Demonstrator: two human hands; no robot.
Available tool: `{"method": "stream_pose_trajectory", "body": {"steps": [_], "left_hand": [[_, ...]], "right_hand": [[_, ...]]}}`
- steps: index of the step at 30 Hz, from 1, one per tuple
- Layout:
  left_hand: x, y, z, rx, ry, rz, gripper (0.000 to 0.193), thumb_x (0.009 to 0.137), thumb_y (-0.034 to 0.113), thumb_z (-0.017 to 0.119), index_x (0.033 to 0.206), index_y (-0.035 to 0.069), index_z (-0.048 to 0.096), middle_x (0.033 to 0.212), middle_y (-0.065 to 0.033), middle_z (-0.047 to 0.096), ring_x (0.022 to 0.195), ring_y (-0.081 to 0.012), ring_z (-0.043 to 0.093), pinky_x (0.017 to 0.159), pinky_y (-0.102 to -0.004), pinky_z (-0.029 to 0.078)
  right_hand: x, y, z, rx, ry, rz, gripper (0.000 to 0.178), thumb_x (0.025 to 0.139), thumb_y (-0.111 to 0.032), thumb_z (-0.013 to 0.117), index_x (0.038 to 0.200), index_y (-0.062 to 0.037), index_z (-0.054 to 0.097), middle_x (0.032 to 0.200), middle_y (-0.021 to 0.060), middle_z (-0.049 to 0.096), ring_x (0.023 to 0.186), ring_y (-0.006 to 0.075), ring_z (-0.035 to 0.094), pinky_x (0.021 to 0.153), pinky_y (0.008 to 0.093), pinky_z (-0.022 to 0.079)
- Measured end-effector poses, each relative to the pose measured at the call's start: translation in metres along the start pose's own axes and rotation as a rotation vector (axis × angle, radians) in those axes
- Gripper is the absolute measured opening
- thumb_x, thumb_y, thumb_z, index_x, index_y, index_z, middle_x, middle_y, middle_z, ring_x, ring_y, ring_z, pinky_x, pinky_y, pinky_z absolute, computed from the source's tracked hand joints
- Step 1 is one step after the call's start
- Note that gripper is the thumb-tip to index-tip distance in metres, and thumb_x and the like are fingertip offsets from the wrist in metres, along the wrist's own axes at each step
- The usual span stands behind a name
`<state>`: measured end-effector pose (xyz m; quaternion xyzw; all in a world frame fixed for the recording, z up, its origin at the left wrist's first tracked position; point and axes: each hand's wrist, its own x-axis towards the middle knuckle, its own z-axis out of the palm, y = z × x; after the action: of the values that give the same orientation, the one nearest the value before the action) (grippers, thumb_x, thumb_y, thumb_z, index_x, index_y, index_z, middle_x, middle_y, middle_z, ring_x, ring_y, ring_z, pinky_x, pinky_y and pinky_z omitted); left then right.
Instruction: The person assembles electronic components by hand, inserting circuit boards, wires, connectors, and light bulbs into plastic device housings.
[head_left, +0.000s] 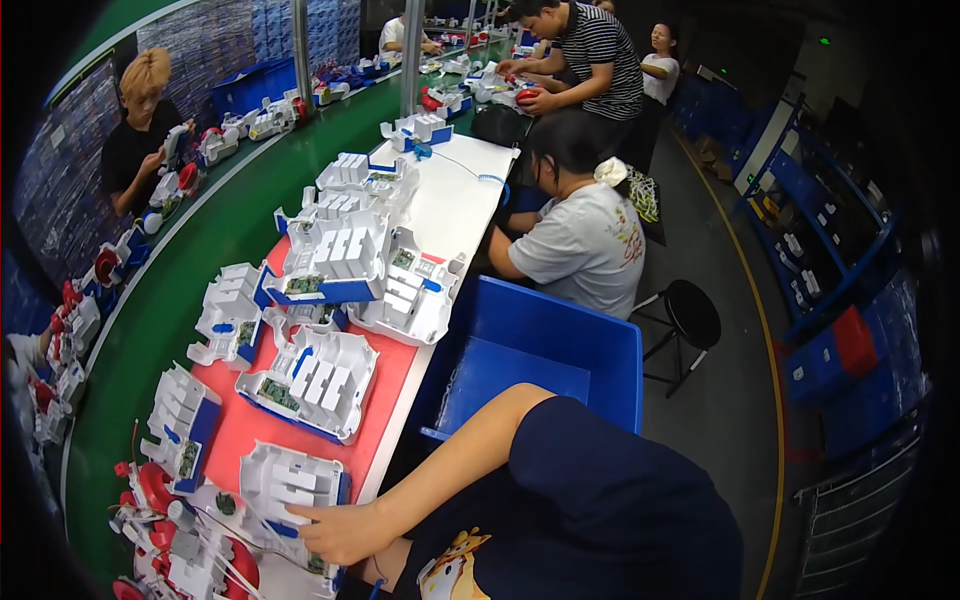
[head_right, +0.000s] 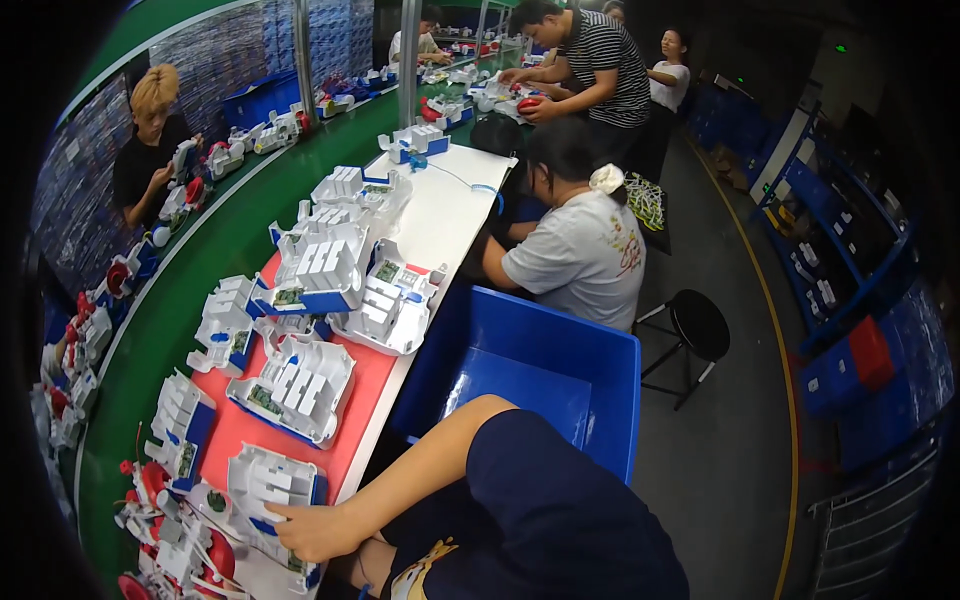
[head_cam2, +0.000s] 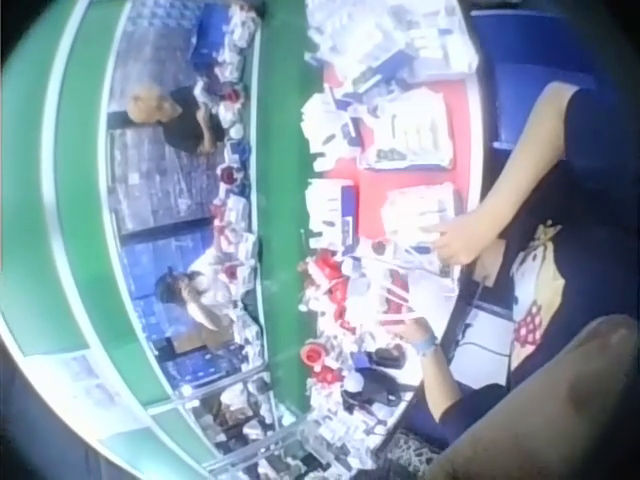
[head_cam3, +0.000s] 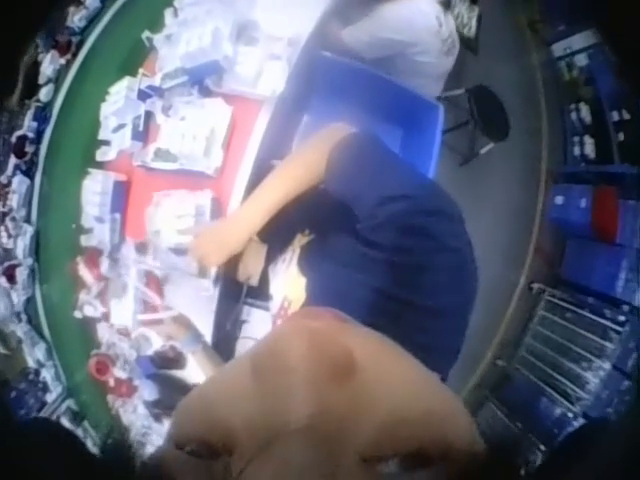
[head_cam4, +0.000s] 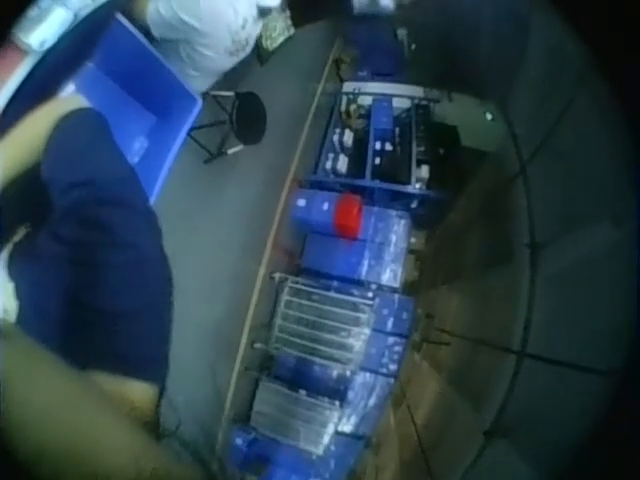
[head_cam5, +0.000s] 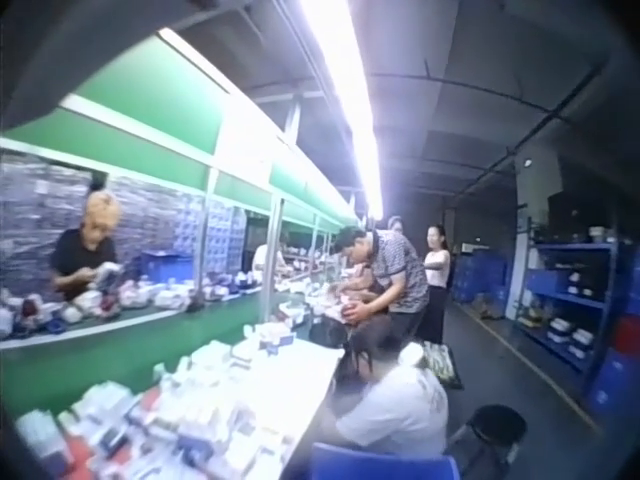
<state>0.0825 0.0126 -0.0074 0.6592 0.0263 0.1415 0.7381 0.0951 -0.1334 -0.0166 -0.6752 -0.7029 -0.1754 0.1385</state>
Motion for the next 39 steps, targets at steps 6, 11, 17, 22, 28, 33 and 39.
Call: {"method": "stream_pose_trajectory", "body": {"steps": [6,11,17,22,28,33,39], "left_hand": [[-0.022,0.004,-0.019,0.249,0.198,-0.013,0.089,0.058,0.025,0.070,0.122,-0.005,0.018,0.117,-0.0158,0.036,0.108,-0.0239,0.037,0.094,-0.0358,0.027],[-0.066,0.010,-0.064,0.439,0.344,0.276,0.101,0.051,0.021,0.075,0.126,-0.004,0.012,0.123,-0.0148,0.029,0.109,-0.0248,0.036,0.094,-0.0344,0.027],[-0.059,0.046,-0.043,0.327,0.209,0.295,0.102,0.045,0.009,0.077,0.124,0.005,0.012,0.121,-0.0141,0.031,0.110,-0.0236,0.038,0.092,-0.0355,0.034],[-0.056,0.044,-0.037,0.317,0.195,0.452,0.100,0.045,0.007,0.076,0.121,0.007,0.011,0.116,-0.0148,0.037,0.107,-0.0245,0.042,0.088,-0.0362,0.038],[-0.057,0.048,-0.032,0.480,0.213,0.397,0.094,0.045,0.004,0.076,0.116,0.008,0.014,0.111,-0.0157,0.040,0.104,-0.0255,0.045,0.085,-0.0363,0.041],[-0.053,0.040,-0.033,0.399,0.232,0.443,0.099,0.046,0.007,0.077,0.121,0.008,0.012,0.115,-0.0146,0.037,0.107,-0.0238,0.042,0.089,-0.0344,0.036],[-0.055,0.035,-0.035,0.445,0.285,0.436,0.102,0.047,0.014,0.077,0.123,0.005,0.009,0.119,-0.0145,0.032,0.109,-0.0231,0.038,0.092,-0.0343,0.032]], "right_hand": [[0.018,-0.001,0.026,0.069,0.075,0.199,0.007,0.059,-0.014,0.054,0.060,-0.0101,0.060,0.070,0.0067,0.055,0.077,0.0229,0.051,0.094,0.0542,0.020],[0.007,0.013,-0.026,0.369,0.267,0.190,0.017,0.055,-0.015,0.064,0.058,-0.0054,0.051,0.069,0.0086,0.049,0.072,0.0257,0.049,0.087,0.0507,0.031],[0.025,0.028,-0.051,0.729,0.333,0.297,0.016,0.061,-0.007,0.066,0.057,-0.0055,0.051,0.056,0.0072,0.051,0.050,0.0216,0.051,0.047,0.0288,0.042],[0.030,0.030,-0.067,1.381,0.108,0.766,0.016,0.074,-0.004,0.057,0.087,0.0037,0.055,0.072,0.0073,0.058,0.062,0.0075,0.054,0.056,0.0194,0.044],[0.033,0.032,-0.067,1.651,0.049,0.798,0.018,0.077,-0.005,0.051,0.092,0.0049,0.053,0.075,0.0100,0.059,0.056,0.0068,0.052,0.048,0.0183,0.043],[0.030,0.028,-0.069,1.762,-0.094,0.708,0.015,0.076,0.000,0.050,0.089,0.0065,0.052,0.074,0.0094,0.058,0.056,0.0085,0.053,0.049,0.0195,0.044],[0.028,0.025,-0.071,1.879,-0.079,0.763,0.017,0.074,0.001,0.053,0.090,0.0063,0.053,0.075,0.0143,0.058,0.060,0.0140,0.059,0.056,0.0238,0.048]]}}
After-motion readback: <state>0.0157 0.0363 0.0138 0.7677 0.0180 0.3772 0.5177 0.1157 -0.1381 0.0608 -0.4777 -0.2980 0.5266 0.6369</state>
